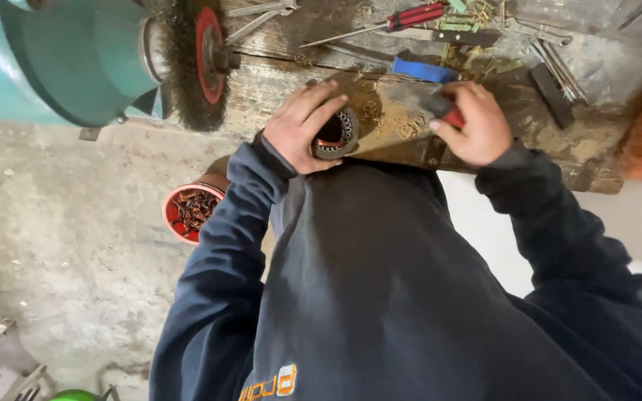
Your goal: Stripping copper wire from an electric motor stator using pliers and a screwdriver.
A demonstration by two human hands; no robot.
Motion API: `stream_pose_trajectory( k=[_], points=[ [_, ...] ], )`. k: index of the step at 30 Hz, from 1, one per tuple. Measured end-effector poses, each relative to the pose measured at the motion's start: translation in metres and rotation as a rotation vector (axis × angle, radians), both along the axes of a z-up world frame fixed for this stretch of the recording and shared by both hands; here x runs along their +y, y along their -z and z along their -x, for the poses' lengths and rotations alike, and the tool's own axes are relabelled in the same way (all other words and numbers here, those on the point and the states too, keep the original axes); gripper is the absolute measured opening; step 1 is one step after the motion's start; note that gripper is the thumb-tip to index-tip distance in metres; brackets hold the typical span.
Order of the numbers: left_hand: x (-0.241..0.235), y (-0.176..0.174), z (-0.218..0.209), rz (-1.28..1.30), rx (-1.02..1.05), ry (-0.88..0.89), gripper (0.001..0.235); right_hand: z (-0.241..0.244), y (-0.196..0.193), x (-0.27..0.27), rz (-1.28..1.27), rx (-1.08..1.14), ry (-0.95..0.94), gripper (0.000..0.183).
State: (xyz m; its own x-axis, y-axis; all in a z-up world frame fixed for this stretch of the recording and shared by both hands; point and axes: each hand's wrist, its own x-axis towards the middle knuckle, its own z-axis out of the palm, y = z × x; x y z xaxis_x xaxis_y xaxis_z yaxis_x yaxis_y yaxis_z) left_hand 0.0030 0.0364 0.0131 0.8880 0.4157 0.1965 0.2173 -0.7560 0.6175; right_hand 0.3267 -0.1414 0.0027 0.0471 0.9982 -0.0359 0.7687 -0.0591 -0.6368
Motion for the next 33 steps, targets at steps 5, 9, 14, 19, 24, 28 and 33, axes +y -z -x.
stream_pose_trajectory(
  k=[5, 9, 14, 19, 24, 28, 33],
  points=[
    [0.002, 0.012, 0.003, -0.018, -0.045, 0.068, 0.099, 0.012, -0.036, -0.018, -0.017, 0.513, 0.093, 0.024],
    [-0.004, 0.018, 0.005, -0.064, -0.125, 0.012, 0.1, 0.051, -0.037, -0.031, 0.091, 0.257, 0.176, 0.036],
    [-0.007, 0.013, 0.004, -0.051, -0.075, -0.059, 0.101, 0.097, -0.045, -0.032, 0.104, -0.329, 0.186, 0.034],
    [0.004, 0.015, 0.008, 0.004, -0.079, 0.006, 0.104, 0.118, -0.068, -0.029, 0.449, 0.089, 0.328, 0.053],
    [0.004, 0.022, 0.011, 0.033, -0.077, 0.032, 0.105, 0.134, -0.048, -0.038, 0.019, -0.396, 0.246, 0.066],
    [0.005, 0.022, 0.012, 0.039, -0.076, 0.028, 0.104, 0.13, -0.014, -0.036, -0.064, -0.62, 0.202, 0.048],
    [0.007, 0.032, 0.013, 0.101, -0.081, 0.042, 0.103, 0.141, -0.033, -0.023, -0.082, -0.532, 0.219, 0.066]
  ],
)
